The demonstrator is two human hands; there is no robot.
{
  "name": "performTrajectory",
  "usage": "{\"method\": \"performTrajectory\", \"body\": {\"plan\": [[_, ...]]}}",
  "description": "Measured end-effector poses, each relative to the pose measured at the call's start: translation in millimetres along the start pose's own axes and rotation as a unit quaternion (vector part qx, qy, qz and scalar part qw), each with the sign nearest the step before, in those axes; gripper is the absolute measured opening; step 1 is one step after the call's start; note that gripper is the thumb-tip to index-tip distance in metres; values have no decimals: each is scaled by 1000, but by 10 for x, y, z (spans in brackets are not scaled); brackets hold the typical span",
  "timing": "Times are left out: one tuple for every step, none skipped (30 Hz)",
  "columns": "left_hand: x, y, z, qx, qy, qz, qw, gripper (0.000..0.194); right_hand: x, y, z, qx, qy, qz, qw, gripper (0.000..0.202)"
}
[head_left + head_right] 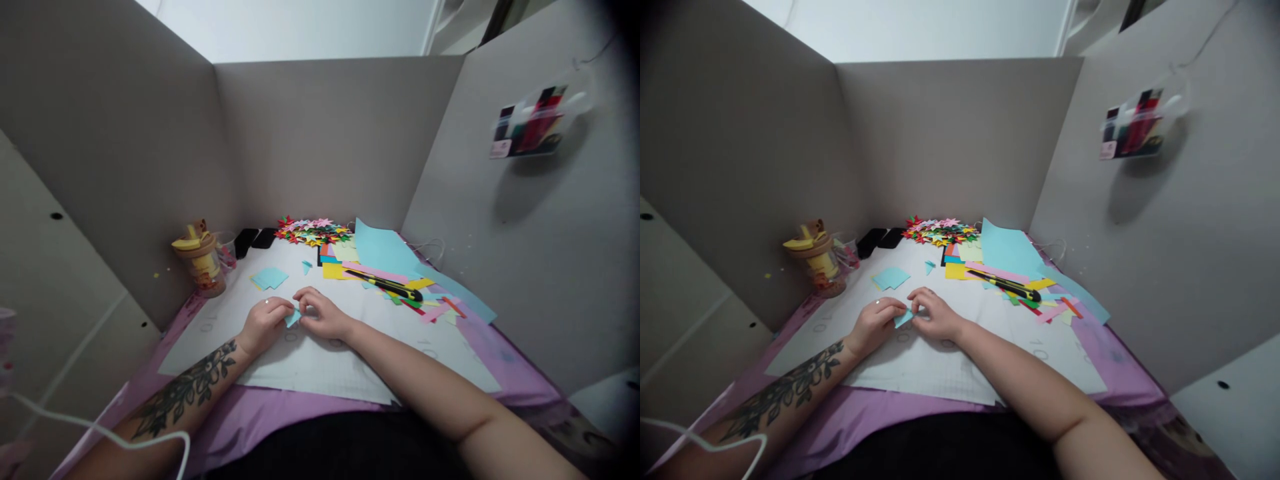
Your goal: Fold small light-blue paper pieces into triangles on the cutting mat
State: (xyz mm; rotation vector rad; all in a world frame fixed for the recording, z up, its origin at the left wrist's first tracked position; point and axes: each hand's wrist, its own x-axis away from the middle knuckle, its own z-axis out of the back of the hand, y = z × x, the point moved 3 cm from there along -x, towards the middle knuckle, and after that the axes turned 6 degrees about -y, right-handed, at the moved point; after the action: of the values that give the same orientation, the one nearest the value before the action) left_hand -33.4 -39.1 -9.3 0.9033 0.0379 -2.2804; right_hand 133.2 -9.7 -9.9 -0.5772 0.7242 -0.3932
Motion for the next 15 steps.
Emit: {"method": "performTrajectory", "body": {"plan": [[1, -15, -4, 10, 1, 17, 1000, 27, 1, -4, 6, 0, 5, -2, 1000, 17], [1, -30, -5, 22, 2, 38, 999, 27, 3, -8, 13, 2, 10, -3, 1000, 16], [-2, -44, -5, 33, 0, 61, 998, 25, 4, -12, 20, 4, 14, -5, 1000, 15], [-6, -55, -3, 42, -4, 85, 995, 21, 4, -14, 25, 7, 17, -6, 1000, 14], [-12, -64, 0, 51, -10, 108, 993, 17, 3, -15, 31, 10, 21, -8, 1000, 14], [-20, -71, 3, 57, -15, 127, 990, 12, 2, -13, 35, 13, 26, -11, 1000, 14], [-28, -75, 6, 61, -20, 143, 988, 9, -1, -9, 39, 16, 32, -15, 999, 15], [-36, -79, 7, 66, -23, 155, 985, 8, -4, -1, 42, 18, 39, -20, 999, 15], [-43, -83, 5, 71, -26, 165, 983, 8, -7, 8, 44, 19, 47, -25, 998, 15], [-49, -88, -1, 75, -27, 174, 982, 9, -11, 18, 44, 18, 53, -29, 998, 14], [-52, -95, -10, 79, -29, 183, 980, 9, -15, 28, 42, 17, 57, -31, 998, 14], [-54, -102, -20, 82, -30, 192, 977, 10, -19, 39, 37, 17, 59, -33, 998, 13], [-55, -110, -32, 86, -32, 202, 975, 10, -21, 51, 32, 17, 61, -37, 997, 13], [-55, -116, -44, 90, -34, 212, 973, 11, -21, 65, 26, 18, 63, -45, 997, 12], [-55, -119, -54, 96, -36, 220, 970, 11, -20, 79, 21, 17, 66, -56, 996, 11]]}}
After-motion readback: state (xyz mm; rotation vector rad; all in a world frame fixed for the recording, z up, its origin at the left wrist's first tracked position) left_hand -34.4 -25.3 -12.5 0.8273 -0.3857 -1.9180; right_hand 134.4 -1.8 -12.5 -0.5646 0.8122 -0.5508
